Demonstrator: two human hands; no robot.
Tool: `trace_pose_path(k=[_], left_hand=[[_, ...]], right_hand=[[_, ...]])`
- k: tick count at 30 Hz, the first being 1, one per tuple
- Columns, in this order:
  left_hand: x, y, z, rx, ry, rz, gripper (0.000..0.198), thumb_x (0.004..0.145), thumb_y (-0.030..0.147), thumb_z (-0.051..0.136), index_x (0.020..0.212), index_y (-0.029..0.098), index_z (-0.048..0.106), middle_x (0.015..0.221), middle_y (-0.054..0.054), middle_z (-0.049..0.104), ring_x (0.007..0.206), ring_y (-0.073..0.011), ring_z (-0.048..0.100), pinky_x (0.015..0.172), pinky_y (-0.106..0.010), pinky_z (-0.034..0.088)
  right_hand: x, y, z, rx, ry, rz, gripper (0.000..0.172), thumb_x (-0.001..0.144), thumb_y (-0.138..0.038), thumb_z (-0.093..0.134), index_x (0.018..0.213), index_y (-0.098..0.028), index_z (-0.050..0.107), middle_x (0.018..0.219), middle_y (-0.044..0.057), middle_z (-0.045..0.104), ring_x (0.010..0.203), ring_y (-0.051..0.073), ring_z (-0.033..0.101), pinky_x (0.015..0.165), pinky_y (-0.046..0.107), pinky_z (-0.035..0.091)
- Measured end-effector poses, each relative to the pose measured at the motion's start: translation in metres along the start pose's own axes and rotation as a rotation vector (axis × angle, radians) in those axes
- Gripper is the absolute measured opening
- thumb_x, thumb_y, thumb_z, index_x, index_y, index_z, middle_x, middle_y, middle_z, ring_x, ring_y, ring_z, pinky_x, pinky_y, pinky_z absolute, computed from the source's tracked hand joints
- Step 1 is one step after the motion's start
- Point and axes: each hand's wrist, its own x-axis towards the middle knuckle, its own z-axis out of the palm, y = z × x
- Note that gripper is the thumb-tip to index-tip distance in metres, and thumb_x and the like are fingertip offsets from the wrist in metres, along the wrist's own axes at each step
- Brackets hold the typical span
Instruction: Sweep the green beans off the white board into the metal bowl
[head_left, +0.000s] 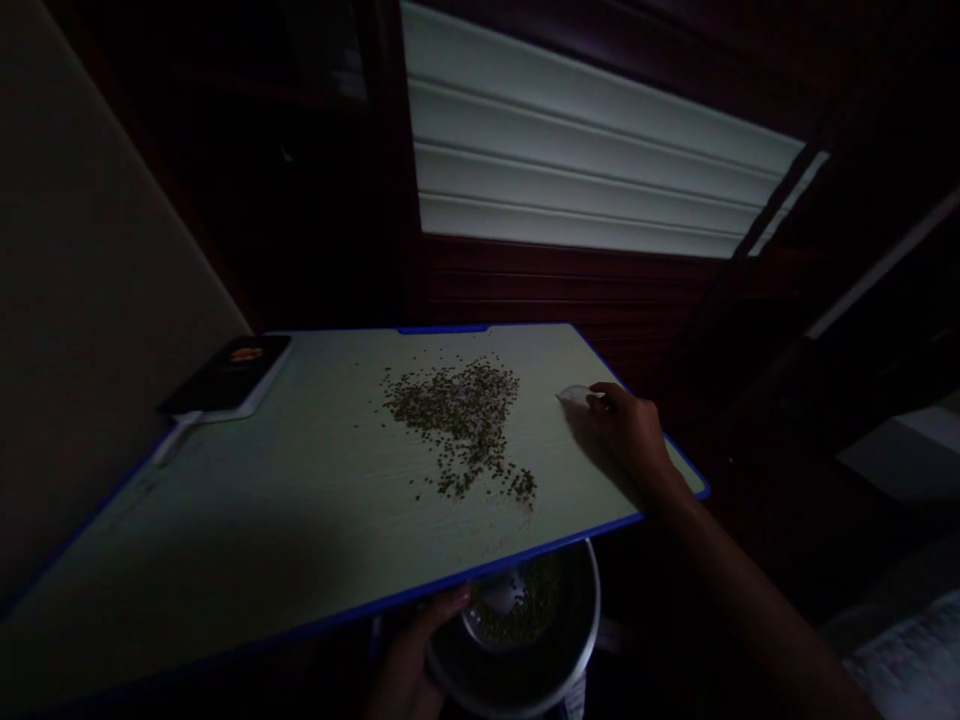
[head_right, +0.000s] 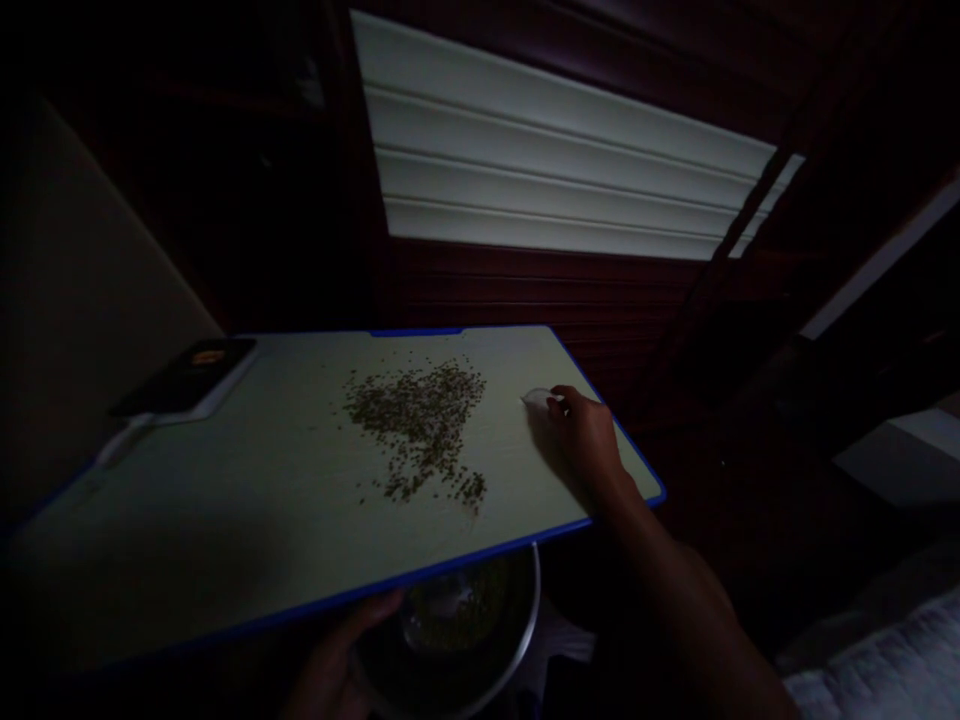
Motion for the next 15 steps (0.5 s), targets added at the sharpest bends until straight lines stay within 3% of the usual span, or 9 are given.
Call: trace_pose_path(k=[2, 5, 9, 11, 15], left_hand=[[0.003, 0.0, 0.0, 0.014, -0.015, 0.027, 0.065, 0.085, 0.001, 0.085, 0.143, 0.007, 0.057, 0.102, -0.011, 0.083, 0.095, -0.0233, 0.081, 0.087, -0.032, 0.072], [0.004, -0.002, 0.006, 0.021, -0.023, 0.075, 0.04, 0.087, -0.001, 0.079, 0.123, 0.005, 0.064, 0.095, -0.013, 0.082, 0.111, -0.0294, 0.081, 0.095, -0.037, 0.071], [-0.002, -0.001, 0.021, 0.01, 0.003, 0.042, 0.016, 0.094, 0.001, 0.07, 0.109, 0.004, 0.068, 0.094, -0.015, 0.082, 0.093, -0.0248, 0.082, 0.084, -0.032, 0.071], [-0.01, 0.006, 0.028, 0.005, 0.02, 0.034, 0.016, 0.095, 0.008, 0.071, 0.111, 0.006, 0.072, 0.098, -0.015, 0.083, 0.095, -0.0276, 0.083, 0.087, -0.036, 0.071], [-0.027, 0.031, 0.042, 0.052, 0.006, 0.094, 0.042, 0.089, 0.031, 0.082, 0.129, 0.019, 0.077, 0.112, -0.013, 0.083, 0.116, -0.038, 0.079, 0.107, -0.051, 0.067]], right_hand=[[0.0, -0.008, 0.003, -0.021, 0.004, -0.032, 0.043, 0.106, -0.047, 0.072, 0.139, -0.021, 0.066, 0.139, 0.01, 0.069, 0.119, 0.024, 0.071, 0.101, 0.048, 0.064], [0.0, -0.02, 0.006, -0.059, 0.007, -0.086, 0.042, 0.106, -0.047, 0.071, 0.139, -0.021, 0.066, 0.141, 0.01, 0.068, 0.12, 0.025, 0.071, 0.103, 0.048, 0.063], [-0.003, -0.028, 0.01, -0.092, 0.002, -0.172, 0.041, 0.107, -0.047, 0.071, 0.139, -0.022, 0.066, 0.143, 0.011, 0.068, 0.121, 0.024, 0.071, 0.104, 0.048, 0.063], [-0.004, -0.027, 0.013, -0.094, 0.003, -0.198, 0.042, 0.107, -0.047, 0.071, 0.14, -0.022, 0.066, 0.142, 0.011, 0.068, 0.12, 0.024, 0.071, 0.103, 0.048, 0.063], [0.0, -0.022, 0.018, -0.052, 0.013, -0.223, 0.045, 0.106, -0.047, 0.072, 0.142, -0.021, 0.065, 0.142, 0.011, 0.068, 0.121, 0.025, 0.071, 0.102, 0.049, 0.063]])
